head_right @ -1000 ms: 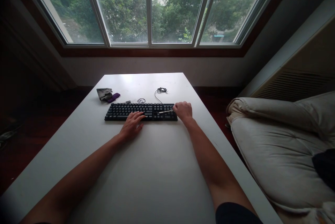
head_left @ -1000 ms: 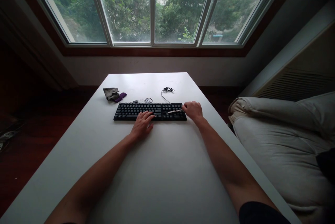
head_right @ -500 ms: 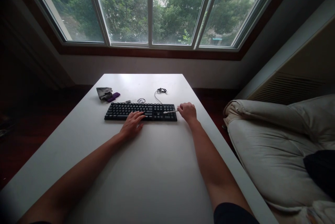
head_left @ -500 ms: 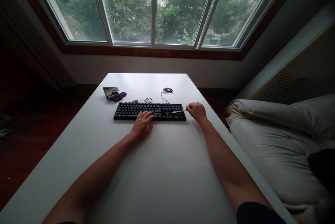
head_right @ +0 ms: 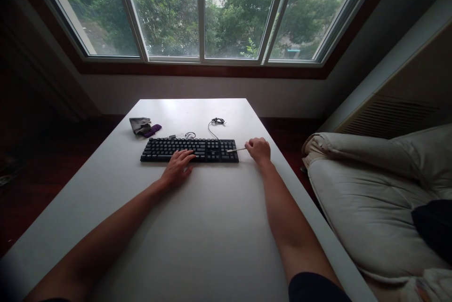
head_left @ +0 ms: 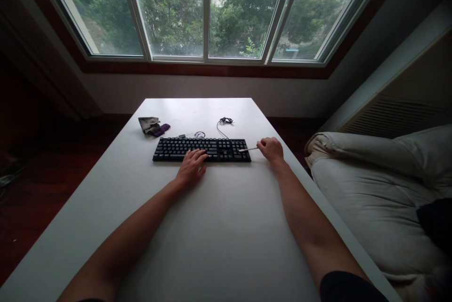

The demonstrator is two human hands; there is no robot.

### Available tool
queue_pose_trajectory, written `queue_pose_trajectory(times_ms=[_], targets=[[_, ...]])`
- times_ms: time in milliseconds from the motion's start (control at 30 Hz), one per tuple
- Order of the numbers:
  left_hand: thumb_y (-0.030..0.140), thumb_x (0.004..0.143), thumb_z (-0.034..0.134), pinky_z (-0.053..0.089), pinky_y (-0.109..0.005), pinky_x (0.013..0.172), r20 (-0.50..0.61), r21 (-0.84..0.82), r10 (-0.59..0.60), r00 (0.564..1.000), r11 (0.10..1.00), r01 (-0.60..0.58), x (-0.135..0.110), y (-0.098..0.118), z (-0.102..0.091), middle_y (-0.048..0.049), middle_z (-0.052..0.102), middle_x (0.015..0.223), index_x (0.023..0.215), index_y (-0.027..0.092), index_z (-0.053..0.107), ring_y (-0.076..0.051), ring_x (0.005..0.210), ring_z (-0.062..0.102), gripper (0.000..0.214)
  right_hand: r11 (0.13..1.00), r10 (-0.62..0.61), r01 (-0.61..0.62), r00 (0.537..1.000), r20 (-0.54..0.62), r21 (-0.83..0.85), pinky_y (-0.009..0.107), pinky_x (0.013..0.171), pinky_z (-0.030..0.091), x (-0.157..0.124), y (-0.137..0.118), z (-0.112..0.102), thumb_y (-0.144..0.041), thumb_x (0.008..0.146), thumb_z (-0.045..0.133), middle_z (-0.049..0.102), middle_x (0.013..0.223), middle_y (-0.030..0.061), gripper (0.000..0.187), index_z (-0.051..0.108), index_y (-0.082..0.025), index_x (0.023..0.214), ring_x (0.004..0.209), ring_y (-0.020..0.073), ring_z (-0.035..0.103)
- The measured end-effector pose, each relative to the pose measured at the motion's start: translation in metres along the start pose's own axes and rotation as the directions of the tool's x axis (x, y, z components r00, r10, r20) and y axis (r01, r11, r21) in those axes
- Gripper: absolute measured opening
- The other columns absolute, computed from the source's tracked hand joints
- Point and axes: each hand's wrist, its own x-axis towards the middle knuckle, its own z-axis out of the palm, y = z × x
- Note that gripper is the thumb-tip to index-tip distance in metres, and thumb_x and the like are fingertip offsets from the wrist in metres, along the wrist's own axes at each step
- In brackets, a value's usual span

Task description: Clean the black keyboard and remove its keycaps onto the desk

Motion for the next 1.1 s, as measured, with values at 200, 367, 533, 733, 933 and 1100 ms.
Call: queue_pose_trajectory(times_ms=[200, 367, 533, 733, 933, 1100], targets=[[0.024, 0.088, 0.056, 0.019, -0.054, 0.122, 0.013, 0.002, -0.005, 1.000, 1.000, 0.005, 0.001, 0.001, 0.000, -0.0060, 0.050, 0.146, 0.132, 0.025, 0.058, -0.028, 0.139, 0.038, 0.044, 0.997, -0.078, 0.078, 0.995, -0.056, 0.008, 0.035, 0.070, 0.033, 0.000, -0.018, 0.005, -0.035, 0.091, 0.051, 0.063, 0.073, 0.0091, 0.032, 0.062, -0.020, 0.065, 0.079, 0.0228, 0.048], [0.024, 0.087, 0.056, 0.018, -0.055, 0.122, 0.021, 0.003, -0.010, 1.000, 1.000, 0.010, 0.001, 0.001, -0.002, -0.0063, 0.050, 0.146, 0.132, 0.026, 0.057, -0.028, 0.139, 0.038, 0.045, 1.000, -0.024, 0.025, 0.994, -0.106, 0.013, 0.033, 0.068, 0.033, -0.002, 0.018, 0.007, -0.030, 0.087, 0.052, 0.062, 0.069, 0.0084, 0.030, 0.056, -0.020, 0.059, 0.077, 0.0222, 0.048], [0.025, 0.088, 0.055, 0.017, -0.054, 0.122, 0.021, 0.005, -0.013, 1.000, 1.000, 0.013, 0.001, 0.002, -0.001, -0.0057, 0.050, 0.146, 0.132, 0.025, 0.057, -0.028, 0.139, 0.038, 0.044, 0.998, -0.064, 0.062, 0.989, -0.134, -0.017, 0.033, 0.068, 0.032, -0.003, 0.012, 0.009, -0.029, 0.087, 0.052, 0.061, 0.069, 0.0080, 0.029, 0.055, -0.020, 0.059, 0.076, 0.0215, 0.048], [0.025, 0.088, 0.055, 0.015, -0.054, 0.123, 0.025, 0.018, -0.014, 1.000, 1.000, 0.014, 0.002, 0.005, -0.001, -0.0046, 0.050, 0.146, 0.132, 0.026, 0.057, -0.027, 0.139, 0.037, 0.044, 0.991, -0.136, 0.133, 0.984, -0.112, -0.033, 0.034, 0.069, 0.031, -0.003, -0.020, 0.013, -0.029, 0.090, 0.050, 0.062, 0.071, 0.0074, 0.030, 0.058, -0.020, 0.062, 0.076, 0.0208, 0.047], [0.023, 0.087, 0.055, 0.016, -0.056, 0.122, 0.015, 0.007, -0.014, 1.000, 1.000, 0.014, 0.001, 0.002, -0.001, -0.0052, 0.051, 0.146, 0.133, 0.027, 0.057, -0.028, 0.139, 0.038, 0.046, 1.000, -0.030, 0.030, 0.995, -0.097, -0.003, 0.033, 0.069, 0.032, -0.004, 0.020, 0.010, -0.029, 0.087, 0.051, 0.062, 0.070, 0.0079, 0.029, 0.054, -0.020, 0.059, 0.077, 0.0220, 0.048], [0.023, 0.087, 0.055, 0.017, -0.057, 0.121, 0.012, -0.006, -0.017, 1.000, 1.000, 0.017, 0.002, 0.002, 0.000, -0.0053, 0.051, 0.145, 0.131, 0.028, 0.058, -0.028, 0.138, 0.039, 0.045, 0.999, -0.049, 0.049, 0.996, -0.079, -0.004, 0.035, 0.074, 0.033, -0.004, 0.018, 0.009, -0.030, 0.087, 0.050, 0.063, 0.071, 0.0091, 0.029, 0.055, -0.020, 0.060, 0.078, 0.0229, 0.047]])
